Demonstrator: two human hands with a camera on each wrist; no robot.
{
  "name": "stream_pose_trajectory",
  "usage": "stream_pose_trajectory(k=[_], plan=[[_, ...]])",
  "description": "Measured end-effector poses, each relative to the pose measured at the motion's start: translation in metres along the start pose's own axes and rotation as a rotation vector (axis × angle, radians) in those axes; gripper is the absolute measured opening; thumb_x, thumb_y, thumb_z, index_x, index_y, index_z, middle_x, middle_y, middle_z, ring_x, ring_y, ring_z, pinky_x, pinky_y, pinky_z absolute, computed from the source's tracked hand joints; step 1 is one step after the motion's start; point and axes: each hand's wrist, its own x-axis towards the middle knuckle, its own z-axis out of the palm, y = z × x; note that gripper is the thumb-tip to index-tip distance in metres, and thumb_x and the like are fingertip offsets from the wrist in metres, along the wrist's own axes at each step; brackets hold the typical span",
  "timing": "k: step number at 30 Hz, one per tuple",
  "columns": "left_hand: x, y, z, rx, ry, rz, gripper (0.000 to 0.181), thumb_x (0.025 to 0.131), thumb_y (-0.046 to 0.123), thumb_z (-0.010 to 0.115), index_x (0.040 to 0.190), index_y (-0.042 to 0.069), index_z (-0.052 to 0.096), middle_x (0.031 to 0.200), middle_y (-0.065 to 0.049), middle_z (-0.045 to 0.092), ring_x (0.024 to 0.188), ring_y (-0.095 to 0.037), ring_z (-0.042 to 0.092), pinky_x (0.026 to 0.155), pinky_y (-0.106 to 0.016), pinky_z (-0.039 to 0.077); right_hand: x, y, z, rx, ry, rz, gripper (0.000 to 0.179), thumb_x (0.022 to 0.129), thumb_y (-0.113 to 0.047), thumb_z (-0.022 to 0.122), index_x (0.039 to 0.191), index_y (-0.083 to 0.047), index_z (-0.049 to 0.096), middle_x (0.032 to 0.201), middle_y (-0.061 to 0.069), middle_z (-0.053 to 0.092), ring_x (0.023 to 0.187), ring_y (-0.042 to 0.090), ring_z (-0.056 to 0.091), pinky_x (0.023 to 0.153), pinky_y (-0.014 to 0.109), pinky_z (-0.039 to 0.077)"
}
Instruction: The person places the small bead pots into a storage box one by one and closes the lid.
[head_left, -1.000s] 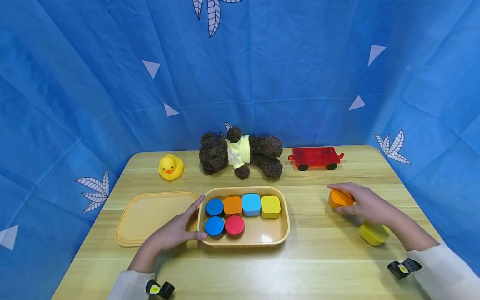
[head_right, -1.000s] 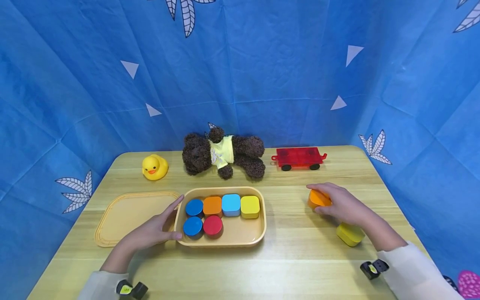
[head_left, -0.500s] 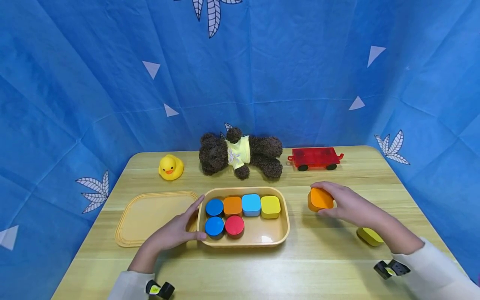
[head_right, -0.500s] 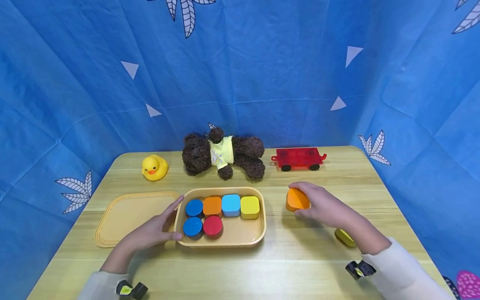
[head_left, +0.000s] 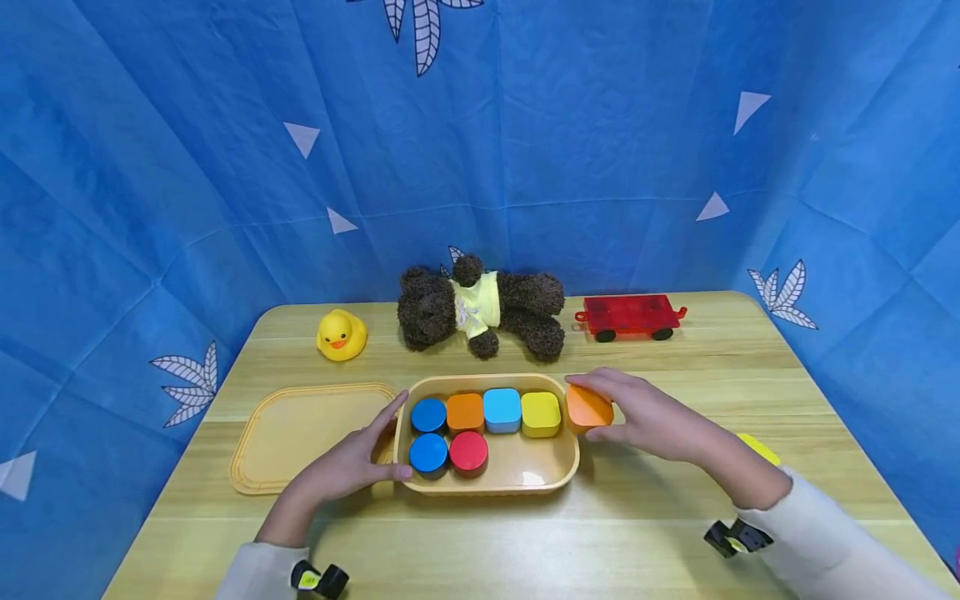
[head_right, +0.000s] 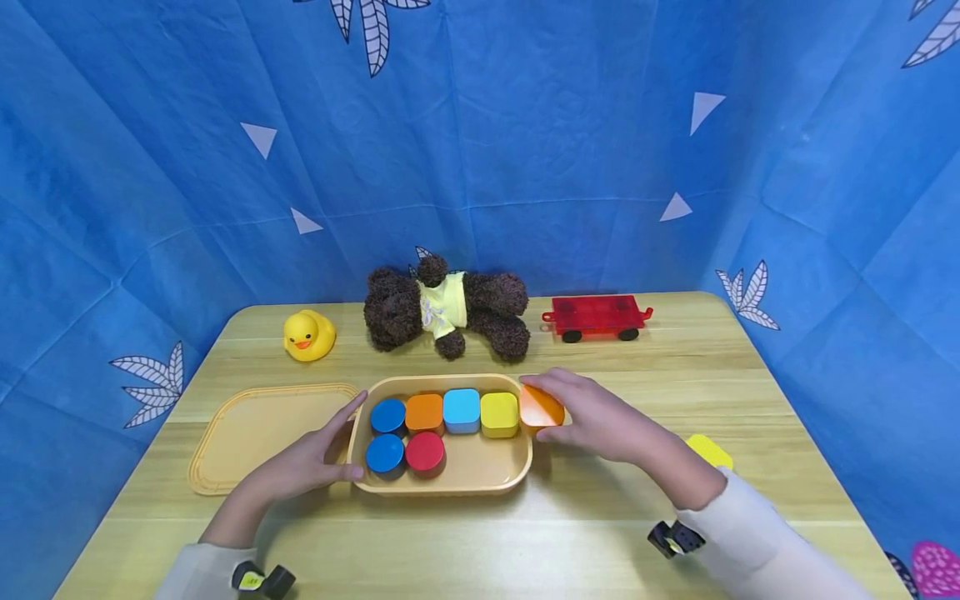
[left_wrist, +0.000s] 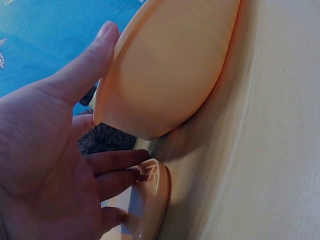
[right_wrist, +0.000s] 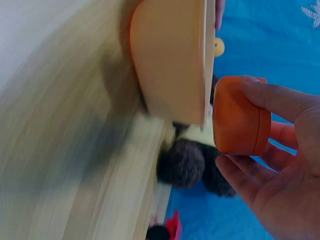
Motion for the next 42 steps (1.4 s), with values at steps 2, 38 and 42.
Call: stream_pose_trajectory(k=[2,38,42], plan=[[0.0,-0.001,0.0,-0.001,0.002,0.004,0.11,0.089,0.044,0.08,0.168,0.032,0.005,0.166,-0.017,0.031,0.152,-0.042,0.031,0.122,-0.063,0.021,0.005,-0.005,0.005,0.018,-0.004,0.001,0.071,0.087,-0.02,0.085,0.149,-0.009,0.054,0.139,0.011,0.061,0.126,0.033,0.059,0.103,0.054,0.051],[0.0,-0.002,0.001,0.0,0.005,0.007,0.108,0.09,0.043,0.08,0.167,0.034,0.004,0.166,-0.016,0.032,0.151,-0.041,0.033,0.122,-0.063,0.023,0.052,-0.04,0.091,-0.242,-0.024,-0.173,0.058,0.08,-0.035,0.09,0.131,-0.017,0.068,0.126,0.002,0.061,0.121,0.026,0.056,0.108,0.05,0.045],[0.0,-0.002,0.001,-0.001,0.005,0.012,0.109,0.09,0.043,0.08,0.167,0.033,0.004,0.166,-0.016,0.032,0.151,-0.041,0.033,0.122,-0.063,0.023,0.051,-0.04,0.095,-0.271,0.005,-0.16,0.059,0.079,-0.038,0.091,0.13,-0.018,0.069,0.126,0.002,0.061,0.121,0.027,0.056,0.106,0.052,0.046]])
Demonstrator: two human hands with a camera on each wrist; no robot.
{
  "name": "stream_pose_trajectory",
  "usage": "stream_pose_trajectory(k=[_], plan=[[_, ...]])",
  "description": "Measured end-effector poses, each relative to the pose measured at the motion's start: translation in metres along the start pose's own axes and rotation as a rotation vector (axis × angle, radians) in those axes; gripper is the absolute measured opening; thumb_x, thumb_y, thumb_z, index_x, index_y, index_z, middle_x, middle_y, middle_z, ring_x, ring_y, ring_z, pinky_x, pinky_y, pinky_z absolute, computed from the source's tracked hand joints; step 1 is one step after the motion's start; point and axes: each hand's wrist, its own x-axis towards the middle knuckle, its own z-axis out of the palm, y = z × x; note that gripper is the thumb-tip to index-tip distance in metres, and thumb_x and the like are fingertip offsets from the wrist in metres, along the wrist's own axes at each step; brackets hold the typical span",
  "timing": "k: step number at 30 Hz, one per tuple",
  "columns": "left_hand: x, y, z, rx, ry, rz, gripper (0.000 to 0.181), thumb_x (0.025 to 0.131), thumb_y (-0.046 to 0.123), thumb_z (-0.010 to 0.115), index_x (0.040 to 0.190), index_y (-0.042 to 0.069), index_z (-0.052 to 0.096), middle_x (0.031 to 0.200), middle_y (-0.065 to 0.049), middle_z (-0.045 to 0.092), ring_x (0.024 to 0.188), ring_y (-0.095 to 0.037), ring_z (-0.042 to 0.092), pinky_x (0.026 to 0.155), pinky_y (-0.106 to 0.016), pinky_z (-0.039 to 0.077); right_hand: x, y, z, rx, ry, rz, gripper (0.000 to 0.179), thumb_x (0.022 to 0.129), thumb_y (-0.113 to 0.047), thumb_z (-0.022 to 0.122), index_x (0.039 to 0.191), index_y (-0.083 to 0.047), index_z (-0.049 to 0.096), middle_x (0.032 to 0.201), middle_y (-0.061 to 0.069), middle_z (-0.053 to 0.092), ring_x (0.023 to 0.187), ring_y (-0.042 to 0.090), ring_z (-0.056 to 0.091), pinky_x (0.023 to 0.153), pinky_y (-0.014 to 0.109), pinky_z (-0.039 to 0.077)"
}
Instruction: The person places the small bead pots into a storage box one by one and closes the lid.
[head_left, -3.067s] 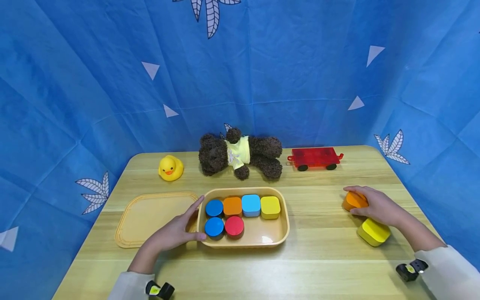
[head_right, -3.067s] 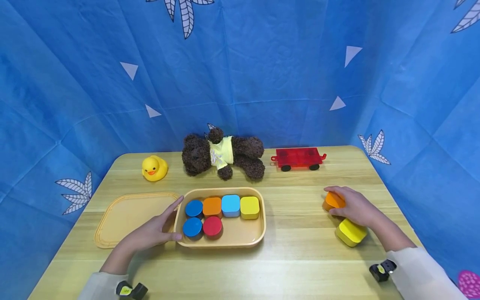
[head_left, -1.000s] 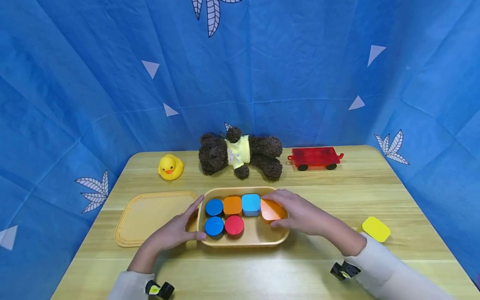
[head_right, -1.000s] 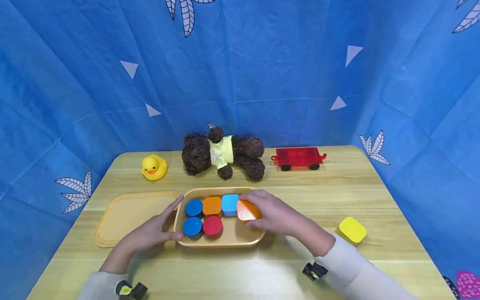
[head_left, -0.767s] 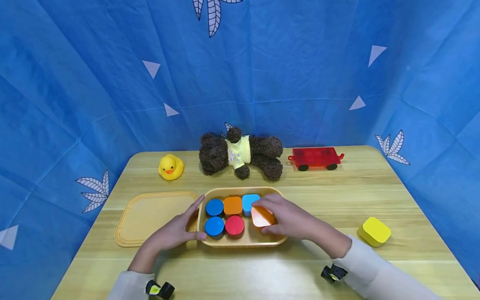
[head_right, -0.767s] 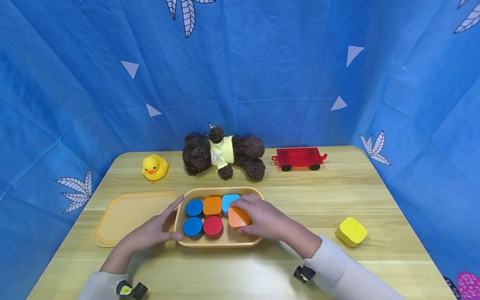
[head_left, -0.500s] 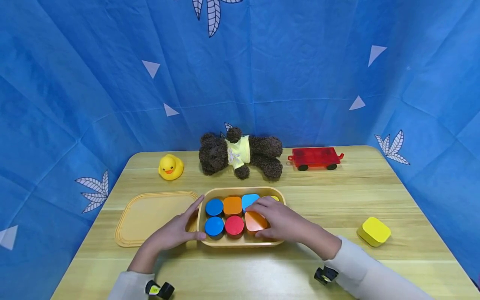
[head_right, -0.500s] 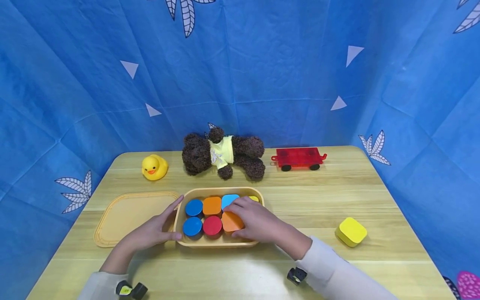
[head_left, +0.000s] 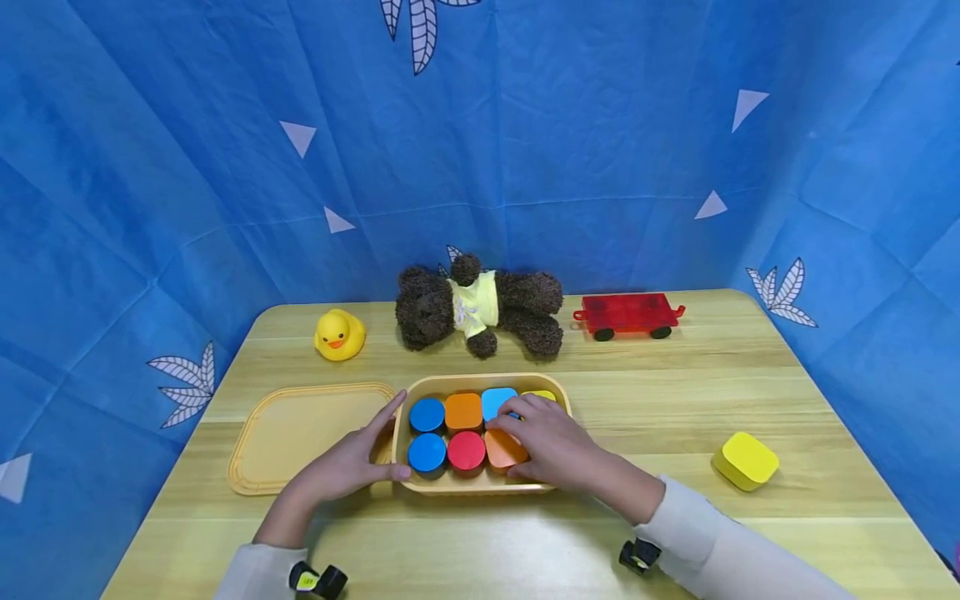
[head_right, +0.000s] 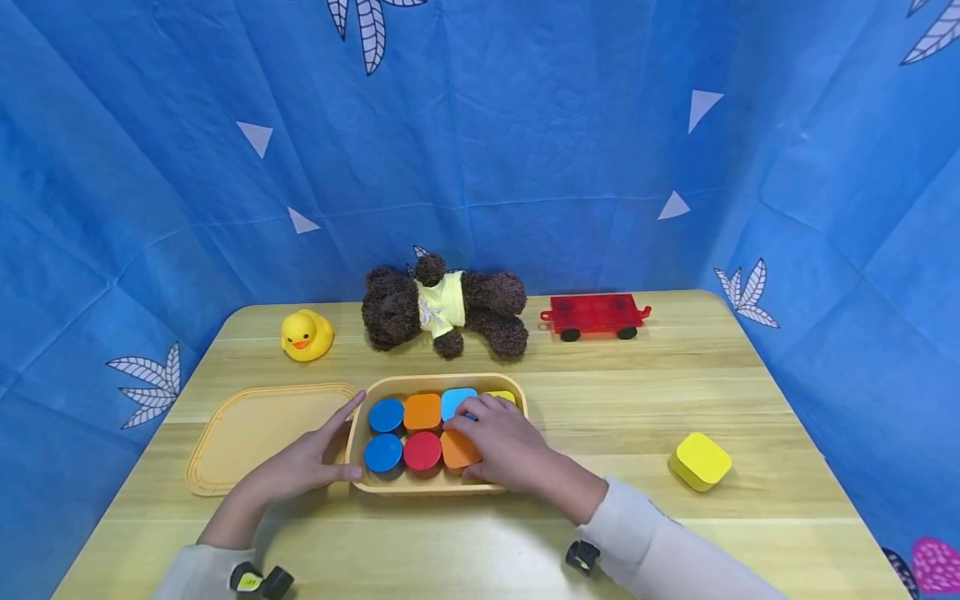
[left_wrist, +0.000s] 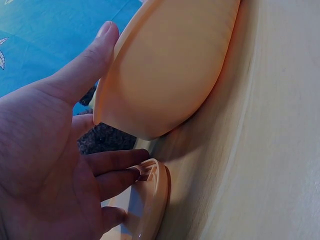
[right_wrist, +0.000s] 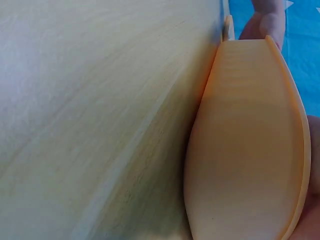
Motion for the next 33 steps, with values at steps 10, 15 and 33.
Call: stream_pose_trajectory(k=[10,15,33], plan=[[0.0,-0.001,0.0,-0.002,-0.004,0.003,0.108,0.09,0.045,0.079,0.167,0.034,0.003,0.167,-0.016,0.031,0.151,-0.041,0.033,0.121,-0.063,0.023,-0.001,0.0,0.003,-0.016,0.015,0.015,0.064,0.078,-0.044,0.09,0.134,-0.019,0.068,0.124,0.001,0.06,0.119,0.025,0.056,0.106,0.049,0.046],[0.0,-0.001,0.0,0.003,0.001,0.008,0.108,0.091,0.044,0.079,0.167,0.033,0.004,0.166,-0.016,0.032,0.15,-0.041,0.034,0.121,-0.063,0.023,-0.001,0.001,0.004,0.002,0.023,0.017,0.065,0.079,-0.044,0.09,0.135,-0.02,0.068,0.123,0.0,0.061,0.119,0.025,0.056,0.106,0.049,0.045],[0.0,0.001,0.0,0.002,0.001,0.004,0.109,0.09,0.044,0.079,0.168,0.029,0.005,0.167,-0.018,0.03,0.15,-0.044,0.033,0.12,-0.064,0.024,-0.043,0.02,-0.023,0.238,0.165,0.103,0.059,0.083,-0.03,0.089,0.135,-0.014,0.066,0.139,0.003,0.058,0.129,0.024,0.054,0.104,0.048,0.051]])
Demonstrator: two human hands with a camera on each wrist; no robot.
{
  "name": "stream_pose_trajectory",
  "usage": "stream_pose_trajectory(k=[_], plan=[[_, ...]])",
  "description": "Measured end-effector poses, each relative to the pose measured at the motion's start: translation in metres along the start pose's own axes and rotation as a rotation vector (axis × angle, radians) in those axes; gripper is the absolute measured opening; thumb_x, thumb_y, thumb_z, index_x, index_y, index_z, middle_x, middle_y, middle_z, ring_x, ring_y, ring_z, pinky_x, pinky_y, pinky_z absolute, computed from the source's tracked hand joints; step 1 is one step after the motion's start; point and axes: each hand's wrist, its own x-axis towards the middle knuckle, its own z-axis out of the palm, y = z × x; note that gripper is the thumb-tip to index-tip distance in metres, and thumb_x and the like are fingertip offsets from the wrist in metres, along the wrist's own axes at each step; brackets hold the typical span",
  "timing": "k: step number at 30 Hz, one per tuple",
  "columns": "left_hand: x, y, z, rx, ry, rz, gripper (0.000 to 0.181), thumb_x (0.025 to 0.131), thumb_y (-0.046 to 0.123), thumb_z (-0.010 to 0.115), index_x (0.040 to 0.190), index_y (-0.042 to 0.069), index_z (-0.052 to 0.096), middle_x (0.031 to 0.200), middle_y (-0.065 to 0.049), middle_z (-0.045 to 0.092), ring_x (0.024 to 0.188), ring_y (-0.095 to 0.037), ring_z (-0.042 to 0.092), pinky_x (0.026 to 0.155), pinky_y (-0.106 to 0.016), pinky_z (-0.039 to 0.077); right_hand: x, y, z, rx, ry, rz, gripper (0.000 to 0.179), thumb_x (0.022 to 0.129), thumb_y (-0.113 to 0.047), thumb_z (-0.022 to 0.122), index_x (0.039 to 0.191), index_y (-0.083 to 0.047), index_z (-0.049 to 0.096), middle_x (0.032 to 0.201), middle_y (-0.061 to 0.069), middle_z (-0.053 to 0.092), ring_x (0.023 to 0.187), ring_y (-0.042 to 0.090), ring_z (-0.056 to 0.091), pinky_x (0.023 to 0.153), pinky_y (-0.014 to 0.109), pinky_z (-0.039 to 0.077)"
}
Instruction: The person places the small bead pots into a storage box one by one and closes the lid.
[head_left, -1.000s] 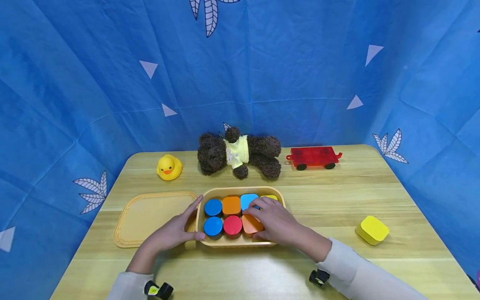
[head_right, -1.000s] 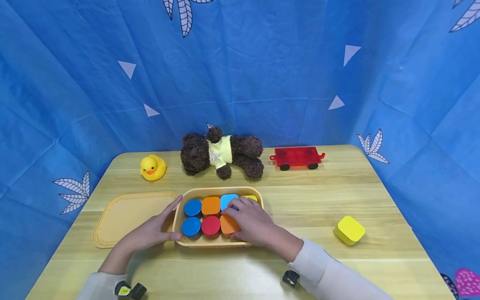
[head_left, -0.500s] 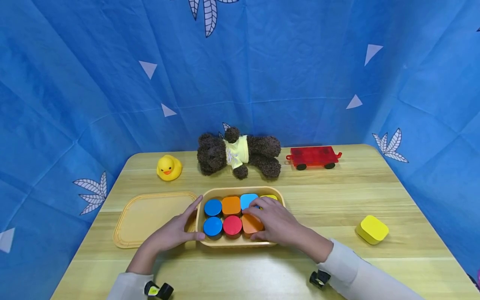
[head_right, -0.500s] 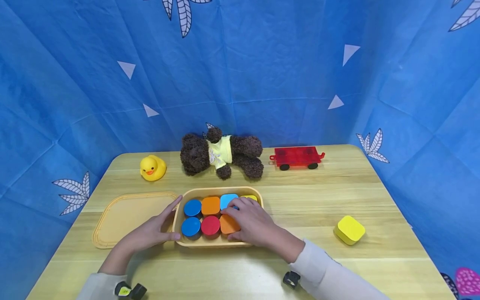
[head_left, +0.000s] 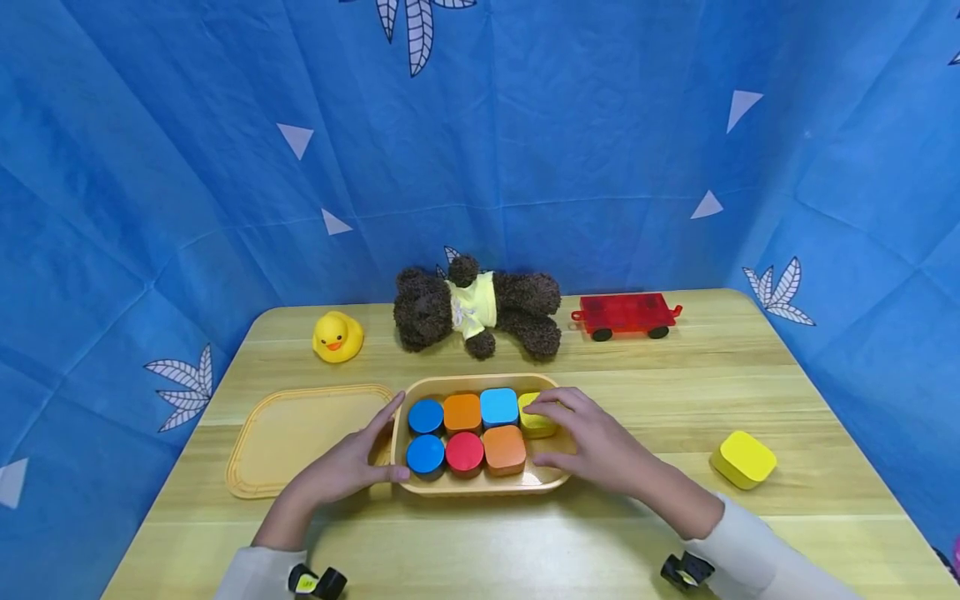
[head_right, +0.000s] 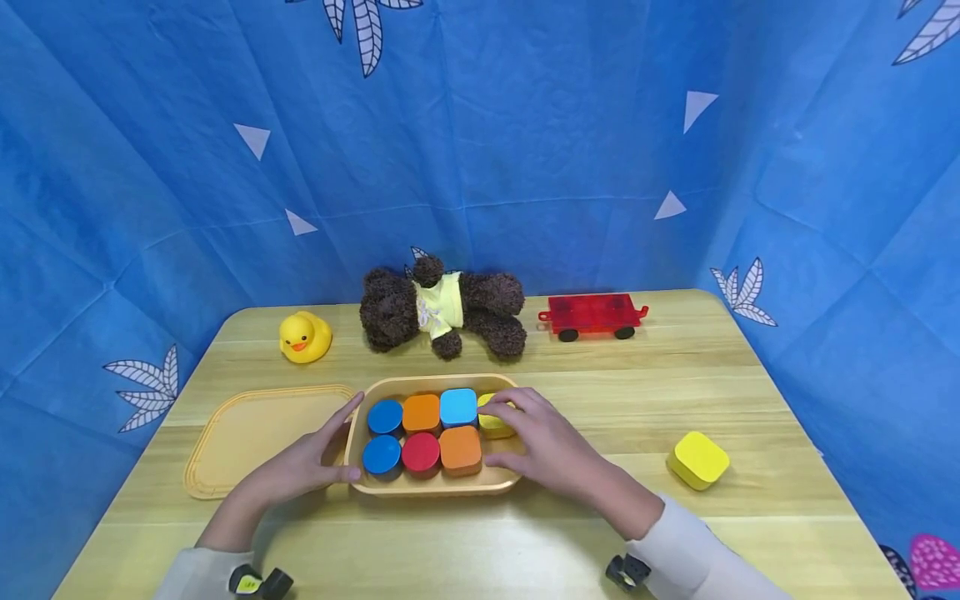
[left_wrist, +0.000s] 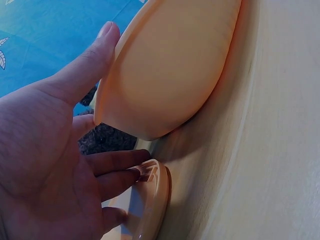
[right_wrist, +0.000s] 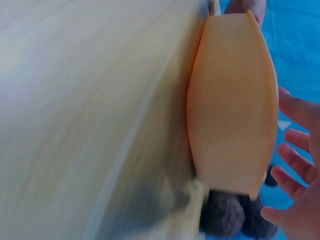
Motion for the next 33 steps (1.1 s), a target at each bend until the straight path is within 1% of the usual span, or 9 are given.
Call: stream_pose_trajectory(k=[3,7,14,16,20,23,28,30,33], plan=[[0.0,0.0,0.0,0.0,0.001,0.0,0.109,0.09,0.044,0.079,0.168,0.03,0.004,0.167,-0.017,0.031,0.15,-0.043,0.034,0.12,-0.064,0.025,-0.012,0.008,-0.011,-0.022,0.038,0.008,0.062,0.081,-0.027,0.09,0.136,-0.013,0.065,0.139,0.005,0.059,0.13,0.025,0.054,0.104,0.05,0.052],[0.001,-0.002,0.001,-0.006,0.0,-0.008,0.109,0.09,0.044,0.08,0.168,0.033,0.004,0.167,-0.016,0.031,0.151,-0.041,0.033,0.121,-0.063,0.025,-0.031,0.021,-0.026,-0.049,0.091,0.024,0.064,0.08,-0.025,0.091,0.137,-0.014,0.064,0.137,0.004,0.059,0.128,0.026,0.055,0.1,0.052,0.054],[0.002,-0.002,0.002,-0.007,-0.004,-0.022,0.108,0.09,0.045,0.079,0.167,0.035,0.004,0.167,-0.015,0.03,0.151,-0.041,0.033,0.121,-0.063,0.024,-0.067,0.045,-0.051,-0.12,0.163,0.117,0.064,0.077,-0.018,0.093,0.135,-0.016,0.064,0.132,0.006,0.06,0.123,0.029,0.056,0.094,0.055,0.054],[0.001,-0.001,0.002,-0.006,-0.005,-0.023,0.109,0.09,0.045,0.079,0.167,0.034,0.004,0.167,-0.015,0.031,0.151,-0.041,0.033,0.122,-0.063,0.024,-0.077,0.051,-0.057,-0.144,0.182,0.138,0.065,0.076,-0.017,0.093,0.134,-0.014,0.064,0.131,0.006,0.06,0.121,0.029,0.057,0.092,0.053,0.053],[0.001,0.0,0.001,-0.007,-0.005,-0.027,0.109,0.089,0.044,0.08,0.167,0.033,0.004,0.167,-0.016,0.03,0.151,-0.041,0.032,0.121,-0.063,0.023,-0.095,0.062,-0.066,-0.166,0.205,0.173,0.065,0.076,-0.019,0.093,0.134,-0.014,0.065,0.13,0.005,0.061,0.119,0.029,0.057,0.091,0.039,0.05],[0.001,0.0,0.0,-0.013,-0.008,-0.038,0.109,0.089,0.044,0.08,0.167,0.035,0.004,0.168,-0.016,0.029,0.152,-0.041,0.031,0.122,-0.063,0.022,-0.107,0.071,-0.072,-0.165,0.202,0.214,0.065,0.076,-0.023,0.093,0.134,-0.015,0.064,0.13,0.007,0.06,0.119,0.032,0.056,0.088,0.038,0.048],[0.002,-0.001,0.001,-0.028,-0.015,-0.035,0.109,0.089,0.045,0.08,0.167,0.035,0.004,0.168,-0.015,0.027,0.153,-0.041,0.029,0.122,-0.064,0.02,-0.125,0.085,-0.082,-0.121,0.165,0.318,0.068,0.08,-0.025,0.091,0.138,-0.009,0.059,0.134,0.017,0.057,0.123,0.042,0.051,0.089,0.058,0.046],[0.002,-0.002,0.002,-0.03,-0.016,-0.028,0.109,0.089,0.045,0.08,0.167,0.034,0.004,0.168,-0.015,0.029,0.153,-0.04,0.029,0.122,-0.064,0.019,-0.132,0.089,-0.084,-0.089,0.133,0.369,0.07,0.082,-0.026,0.089,0.141,-0.006,0.056,0.137,0.022,0.054,0.124,0.047,0.048,0.09,0.066,0.044],[0.002,-0.002,0.001,-0.027,-0.014,-0.025,0.11,0.089,0.044,0.08,0.167,0.034,0.004,0.167,-0.015,0.03,0.153,-0.04,0.03,0.123,-0.064,0.02,-0.139,0.094,-0.086,-0.08,0.07,0.44,0.076,0.083,-0.029,0.088,0.144,-0.003,0.052,0.139,0.028,0.051,0.124,0.052,0.046,0.091,0.072,0.043]])
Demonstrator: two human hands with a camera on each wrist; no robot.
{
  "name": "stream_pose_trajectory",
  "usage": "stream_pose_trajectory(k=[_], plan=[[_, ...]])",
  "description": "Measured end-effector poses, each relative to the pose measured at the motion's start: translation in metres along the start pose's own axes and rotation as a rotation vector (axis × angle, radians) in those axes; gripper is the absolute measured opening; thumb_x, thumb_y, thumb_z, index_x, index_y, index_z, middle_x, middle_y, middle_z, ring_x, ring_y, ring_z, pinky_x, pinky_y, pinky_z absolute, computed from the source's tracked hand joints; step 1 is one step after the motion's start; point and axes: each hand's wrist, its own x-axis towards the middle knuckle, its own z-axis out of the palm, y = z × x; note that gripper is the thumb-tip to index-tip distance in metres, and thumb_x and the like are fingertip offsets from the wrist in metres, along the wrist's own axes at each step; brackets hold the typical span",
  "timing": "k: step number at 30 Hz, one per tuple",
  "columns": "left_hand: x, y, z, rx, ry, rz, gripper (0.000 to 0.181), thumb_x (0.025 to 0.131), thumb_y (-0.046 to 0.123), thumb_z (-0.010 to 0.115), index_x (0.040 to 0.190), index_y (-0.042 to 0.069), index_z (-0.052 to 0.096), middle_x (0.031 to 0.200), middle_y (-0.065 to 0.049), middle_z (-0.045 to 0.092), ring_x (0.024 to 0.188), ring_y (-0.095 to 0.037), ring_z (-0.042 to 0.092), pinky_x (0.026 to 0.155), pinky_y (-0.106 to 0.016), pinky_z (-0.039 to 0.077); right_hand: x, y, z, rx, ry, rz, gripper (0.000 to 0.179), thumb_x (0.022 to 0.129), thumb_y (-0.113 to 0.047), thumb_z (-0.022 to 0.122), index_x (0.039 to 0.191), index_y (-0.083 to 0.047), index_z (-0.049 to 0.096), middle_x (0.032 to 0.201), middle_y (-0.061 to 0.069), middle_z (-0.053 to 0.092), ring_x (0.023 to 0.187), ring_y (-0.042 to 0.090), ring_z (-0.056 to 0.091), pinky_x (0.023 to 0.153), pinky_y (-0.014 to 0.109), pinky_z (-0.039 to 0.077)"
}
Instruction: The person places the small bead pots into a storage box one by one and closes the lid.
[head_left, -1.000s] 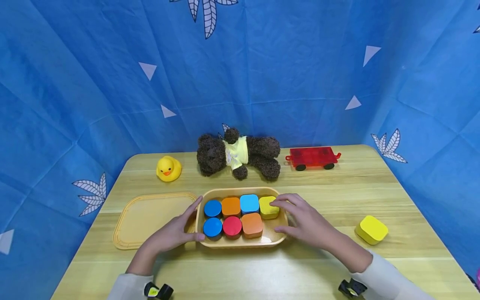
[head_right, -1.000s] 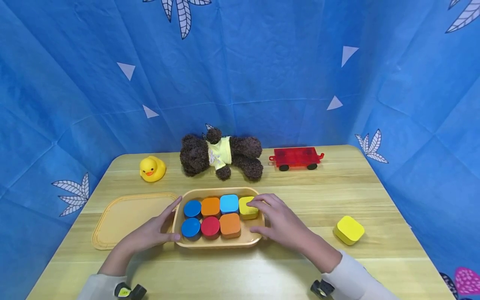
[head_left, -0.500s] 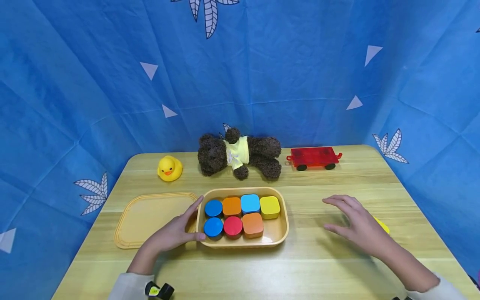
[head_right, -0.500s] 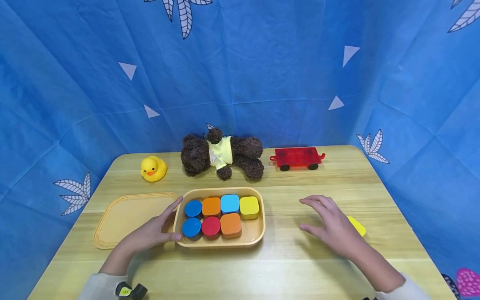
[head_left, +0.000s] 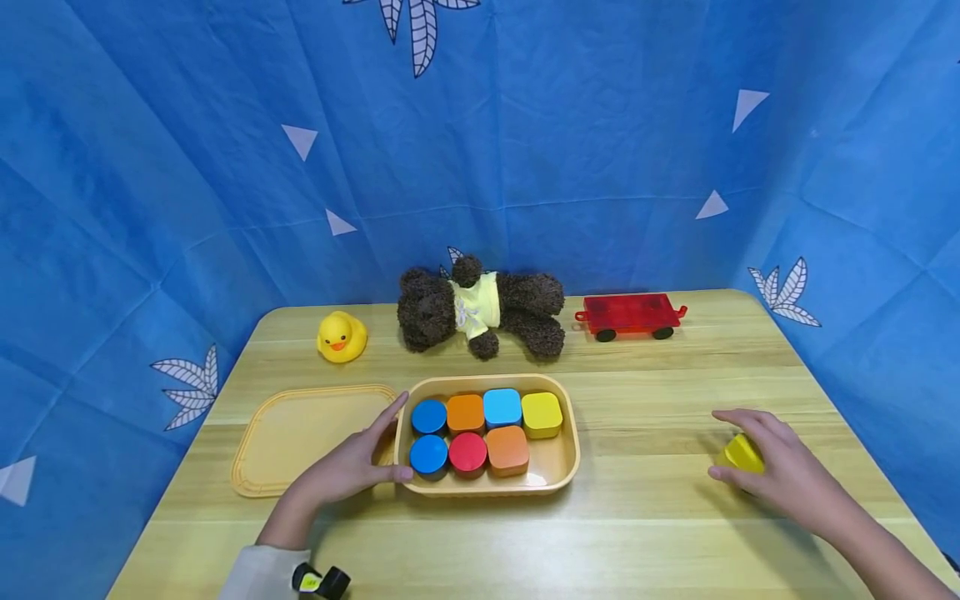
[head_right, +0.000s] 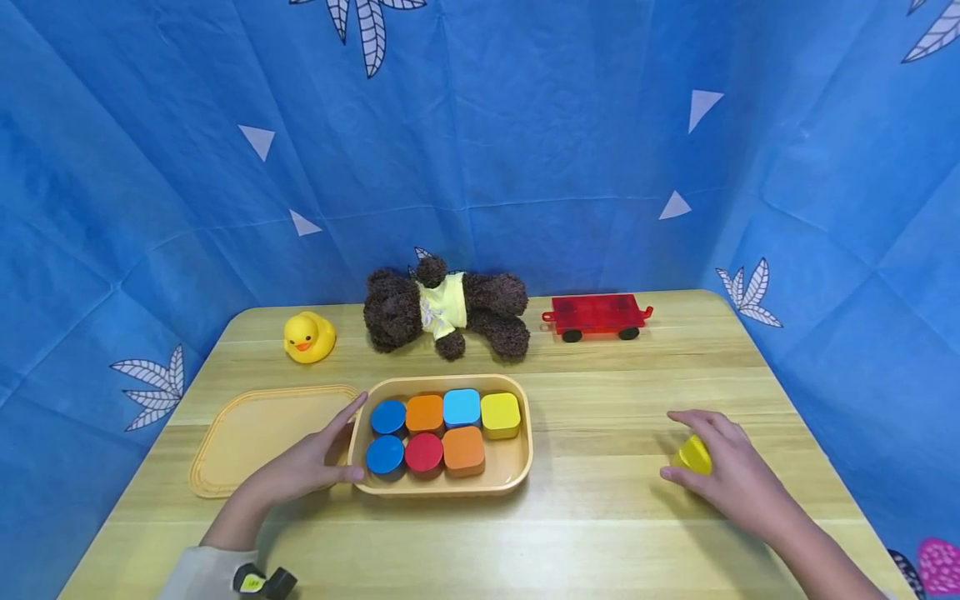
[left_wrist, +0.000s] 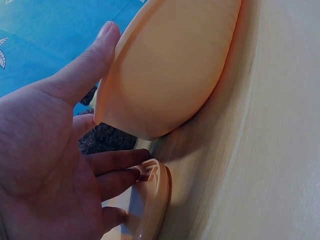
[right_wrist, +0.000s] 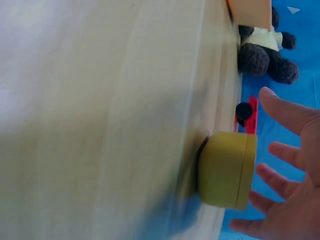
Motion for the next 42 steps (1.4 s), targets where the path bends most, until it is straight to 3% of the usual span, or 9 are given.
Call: stream_pose_trajectory(k=[5,14,19,25,34,42], plan=[[0.0,0.0,-0.001,0.003,0.001,-0.002,0.11,0.089,0.044,0.08,0.167,0.034,0.004,0.167,-0.015,0.031,0.152,-0.041,0.031,0.122,-0.064,0.02,-0.006,0.009,-0.001,-0.031,-0.076,0.053,0.084,0.082,-0.032,0.089,0.147,0.001,0.047,0.139,0.035,0.045,0.121,0.057,0.047,0.091,0.077,0.042],[0.0,-0.001,0.0,0.0,0.0,-0.003,0.109,0.089,0.044,0.08,0.167,0.036,0.004,0.168,-0.015,0.03,0.152,-0.04,0.031,0.122,-0.064,0.021,-0.004,0.017,-0.003,-0.115,-0.096,0.096,0.076,0.084,-0.025,0.087,0.143,0.007,0.049,0.133,0.042,0.052,0.116,0.06,0.052,0.091,0.073,0.045],[0.0,0.0,-0.001,0.007,0.001,-0.011,0.109,0.089,0.045,0.08,0.167,0.037,0.004,0.168,-0.014,0.028,0.152,-0.041,0.031,0.122,-0.064,0.022,0.001,0.011,-0.001,-0.118,-0.098,0.078,0.072,0.084,-0.021,0.086,0.141,0.007,0.052,0.133,0.04,0.055,0.116,0.058,0.055,0.093,0.071,0.046],[0.0,0.003,-0.002,0.013,0.002,-0.019,0.109,0.089,0.044,0.08,0.167,0.036,0.003,0.168,-0.015,0.028,0.152,-0.042,0.031,0.122,-0.064,0.022,0.009,-0.014,0.003,-0.033,-0.088,0.004,0.069,0.085,-0.019,0.086,0.143,0.0,0.055,0.135,0.03,0.06,0.12,0.049,0.057,0.096,0.067,0.048],[-0.001,0.003,-0.001,0.02,0.006,-0.006,0.108,0.09,0.043,0.08,0.167,0.034,0.004,0.167,-0.016,0.031,0.151,-0.042,0.032,0.121,-0.065,0.021,0.033,-0.068,0.012,0.075,-0.142,-0.072,0.071,0.085,-0.029,0.087,0.145,-0.006,0.055,0.141,0.016,0.061,0.12,0.034,0.06,0.1,0.057,0.052],[0.0,0.001,-0.001,0.016,0.01,-0.004,0.11,0.089,0.044,0.08,0.167,0.035,0.004,0.166,-0.016,0.033,0.152,-0.04,0.032,0.122,-0.063,0.021,0.053,-0.105,0.025,0.098,-0.115,-0.254,0.07,0.083,-0.017,0.088,0.146,-0.014,0.057,0.136,0.005,0.065,0.122,0.028,0.062,0.099,0.053,0.054]])
